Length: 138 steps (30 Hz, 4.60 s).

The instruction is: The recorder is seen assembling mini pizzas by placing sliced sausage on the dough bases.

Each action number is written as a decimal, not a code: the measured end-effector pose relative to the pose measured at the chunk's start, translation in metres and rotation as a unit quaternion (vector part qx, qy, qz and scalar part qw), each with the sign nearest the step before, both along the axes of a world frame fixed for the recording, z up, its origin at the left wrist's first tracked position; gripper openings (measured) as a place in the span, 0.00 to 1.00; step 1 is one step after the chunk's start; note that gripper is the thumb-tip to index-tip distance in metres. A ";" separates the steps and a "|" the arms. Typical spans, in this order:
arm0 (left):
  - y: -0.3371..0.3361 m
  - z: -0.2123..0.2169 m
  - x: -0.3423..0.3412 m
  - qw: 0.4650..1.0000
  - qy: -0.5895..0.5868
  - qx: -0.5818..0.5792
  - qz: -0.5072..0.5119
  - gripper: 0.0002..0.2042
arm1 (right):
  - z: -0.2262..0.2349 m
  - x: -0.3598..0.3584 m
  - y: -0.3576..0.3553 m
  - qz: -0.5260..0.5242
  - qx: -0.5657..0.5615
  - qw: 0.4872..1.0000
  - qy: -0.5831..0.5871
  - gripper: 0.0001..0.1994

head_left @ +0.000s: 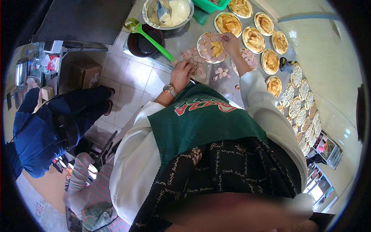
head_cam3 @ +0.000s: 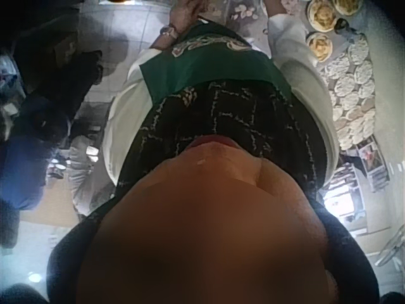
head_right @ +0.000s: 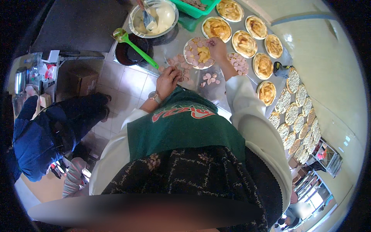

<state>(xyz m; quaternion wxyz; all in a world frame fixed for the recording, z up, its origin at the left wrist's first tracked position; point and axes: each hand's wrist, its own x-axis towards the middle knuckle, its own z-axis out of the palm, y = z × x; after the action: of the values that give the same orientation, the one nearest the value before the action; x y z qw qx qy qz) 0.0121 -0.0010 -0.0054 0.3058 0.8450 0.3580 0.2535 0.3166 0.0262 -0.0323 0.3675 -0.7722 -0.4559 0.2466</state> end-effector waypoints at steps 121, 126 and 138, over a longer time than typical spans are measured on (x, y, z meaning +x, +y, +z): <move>-0.004 -0.004 -0.006 1.000 0.011 -0.005 -0.025 0.12 | 0.027 -0.081 -0.093 0.245 -0.096 0.962 0.077 0.09; -0.005 -0.004 -0.006 1.000 0.005 -0.001 -0.027 0.11 | 0.049 -0.048 -0.075 0.223 -0.093 0.965 0.103 0.09; -0.007 -0.005 -0.004 1.000 0.011 -0.003 -0.027 0.10 | 0.023 0.001 -0.012 0.107 -0.066 0.992 0.027 0.12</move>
<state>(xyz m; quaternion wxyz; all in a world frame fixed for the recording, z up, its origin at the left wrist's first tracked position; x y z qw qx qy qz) 0.0082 -0.0083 -0.0102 0.3109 0.8562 0.3391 0.2352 0.3180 0.0140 -0.0095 0.2996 -0.7343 -0.5087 0.3351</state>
